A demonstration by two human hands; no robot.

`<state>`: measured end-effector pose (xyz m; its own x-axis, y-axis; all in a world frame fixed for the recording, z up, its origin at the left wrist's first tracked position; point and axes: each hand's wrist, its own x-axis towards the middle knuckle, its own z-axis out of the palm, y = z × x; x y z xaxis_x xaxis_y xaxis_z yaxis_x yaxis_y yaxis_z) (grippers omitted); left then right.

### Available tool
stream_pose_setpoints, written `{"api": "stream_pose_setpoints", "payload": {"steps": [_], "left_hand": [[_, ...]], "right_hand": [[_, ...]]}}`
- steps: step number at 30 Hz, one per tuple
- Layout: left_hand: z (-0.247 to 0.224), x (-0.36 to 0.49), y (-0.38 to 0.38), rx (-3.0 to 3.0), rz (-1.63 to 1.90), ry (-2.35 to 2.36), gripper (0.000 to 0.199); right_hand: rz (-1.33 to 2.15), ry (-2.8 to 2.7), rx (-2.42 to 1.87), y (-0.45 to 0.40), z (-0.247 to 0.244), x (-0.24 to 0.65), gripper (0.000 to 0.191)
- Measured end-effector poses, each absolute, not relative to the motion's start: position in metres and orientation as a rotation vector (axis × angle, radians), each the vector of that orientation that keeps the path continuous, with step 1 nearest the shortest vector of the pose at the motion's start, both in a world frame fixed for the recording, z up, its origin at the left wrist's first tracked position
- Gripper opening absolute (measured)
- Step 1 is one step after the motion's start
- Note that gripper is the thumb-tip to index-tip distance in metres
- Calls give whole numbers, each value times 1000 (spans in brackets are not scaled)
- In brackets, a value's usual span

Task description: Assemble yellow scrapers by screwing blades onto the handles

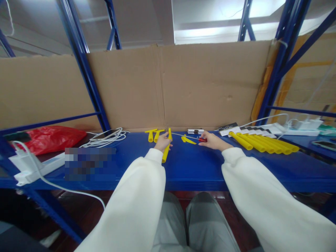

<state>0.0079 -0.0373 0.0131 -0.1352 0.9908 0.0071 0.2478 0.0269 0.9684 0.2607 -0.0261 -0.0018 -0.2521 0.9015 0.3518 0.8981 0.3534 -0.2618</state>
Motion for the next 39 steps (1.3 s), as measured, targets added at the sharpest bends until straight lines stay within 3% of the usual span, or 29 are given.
{"api": "stream_pose_setpoints", "payload": {"steps": [6, 18, 30, 34, 39], "left_hand": [[11, 8, -36, 1327, 1167, 1517, 65], [11, 9, -37, 1320, 1174, 1515, 69], [8, 9, -32, 1348, 1179, 1532, 72], [6, 8, -30, 1361, 1182, 1528, 71], [7, 8, -31, 1375, 1173, 1525, 73]], "right_hand": [[-89, -2168, -1537, -26, -3, 262, 13], [-93, -2162, -1538, -25, -4, 261, 20], [20, -2205, -1521, -29, -1, 258, 11], [-48, -2147, -1539, -27, -2, 259, 19], [-127, -2157, -1511, -26, -3, 262, 14]]}}
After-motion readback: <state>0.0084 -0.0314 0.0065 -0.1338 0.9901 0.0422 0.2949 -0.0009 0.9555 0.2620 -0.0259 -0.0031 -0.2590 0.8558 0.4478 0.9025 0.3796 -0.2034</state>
